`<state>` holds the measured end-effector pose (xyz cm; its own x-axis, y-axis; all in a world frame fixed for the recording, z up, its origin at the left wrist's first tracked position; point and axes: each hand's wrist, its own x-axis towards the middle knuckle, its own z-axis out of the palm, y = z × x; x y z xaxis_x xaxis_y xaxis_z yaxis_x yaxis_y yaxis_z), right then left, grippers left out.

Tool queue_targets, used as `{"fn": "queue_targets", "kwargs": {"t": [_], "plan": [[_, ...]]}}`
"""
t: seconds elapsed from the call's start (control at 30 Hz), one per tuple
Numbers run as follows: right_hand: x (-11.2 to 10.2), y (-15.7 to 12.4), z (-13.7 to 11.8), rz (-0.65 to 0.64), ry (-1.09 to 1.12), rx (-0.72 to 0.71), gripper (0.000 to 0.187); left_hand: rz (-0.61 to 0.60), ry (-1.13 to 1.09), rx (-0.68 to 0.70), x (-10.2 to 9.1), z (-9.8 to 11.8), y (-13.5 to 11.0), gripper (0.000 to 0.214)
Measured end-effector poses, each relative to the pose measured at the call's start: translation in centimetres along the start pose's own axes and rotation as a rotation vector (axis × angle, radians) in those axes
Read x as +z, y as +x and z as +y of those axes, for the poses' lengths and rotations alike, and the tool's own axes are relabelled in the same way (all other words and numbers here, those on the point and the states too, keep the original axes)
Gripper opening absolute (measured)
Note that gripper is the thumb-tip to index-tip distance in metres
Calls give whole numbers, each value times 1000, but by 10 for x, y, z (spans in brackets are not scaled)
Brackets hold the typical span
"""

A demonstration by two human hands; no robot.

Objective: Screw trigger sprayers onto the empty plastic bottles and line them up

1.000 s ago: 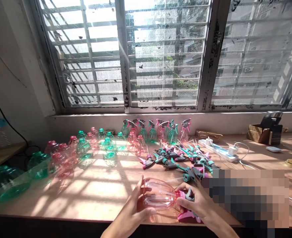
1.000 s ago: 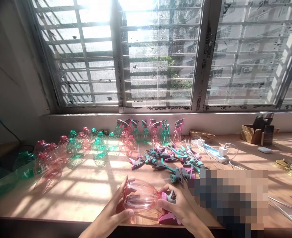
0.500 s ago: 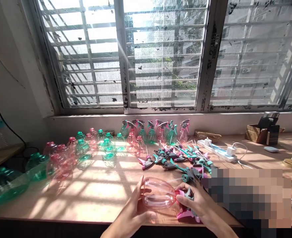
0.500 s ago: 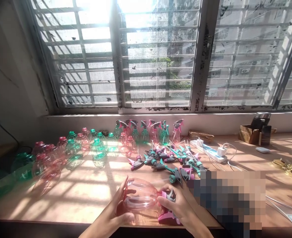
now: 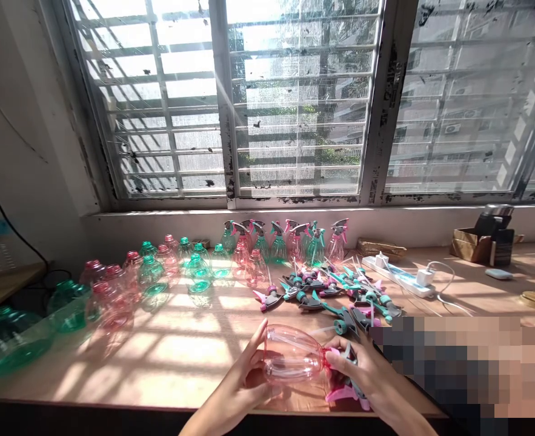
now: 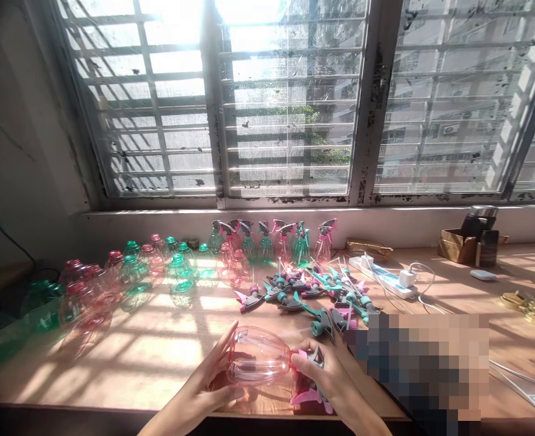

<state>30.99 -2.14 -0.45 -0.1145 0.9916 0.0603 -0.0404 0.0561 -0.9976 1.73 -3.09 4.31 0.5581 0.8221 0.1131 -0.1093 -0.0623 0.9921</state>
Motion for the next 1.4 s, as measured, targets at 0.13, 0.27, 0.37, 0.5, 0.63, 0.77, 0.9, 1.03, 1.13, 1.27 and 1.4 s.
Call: {"fn": "queue_targets", "kwargs": {"t": [0.13, 0.27, 0.37, 0.5, 0.63, 0.77, 0.9, 1.03, 1.13, 1.27, 1.4], "plan": [[2, 0, 3, -43, 52, -33, 50, 33, 81, 15, -2, 3, 1, 93], [1, 0, 3, -72, 52, -44, 49, 30, 99, -24, -11, -10, 5, 96], [-2, 0, 4, -17, -15, -27, 49, 28, 70, -2, -14, -19, 6, 100], [-4, 0, 6, 13, -39, -20, 49, 20, 42, 8, -10, -18, 3, 99], [-3, 0, 9, -8, -2, -17, 49, 37, 62, 30, -8, -11, 4, 98], [-1, 1, 11, -30, 39, -20, 51, 0, 26, 74, -11, -12, 7, 87], [-2, 0, 6, -25, 21, -48, 50, 14, 2, 46, -9, -12, 5, 82], [0, -2, -1, -19, 17, -41, 52, 32, 12, 41, -1, -6, 2, 88], [4, -4, -6, -99, 99, -17, 52, 25, -23, 18, 3, -1, 1, 106], [7, -5, -8, -123, 128, -2, 53, 56, 84, 18, 0, 1, 1, 98], [3, -4, -6, -55, 62, -15, 54, 33, 95, 7, -8, -9, 3, 94]]}}
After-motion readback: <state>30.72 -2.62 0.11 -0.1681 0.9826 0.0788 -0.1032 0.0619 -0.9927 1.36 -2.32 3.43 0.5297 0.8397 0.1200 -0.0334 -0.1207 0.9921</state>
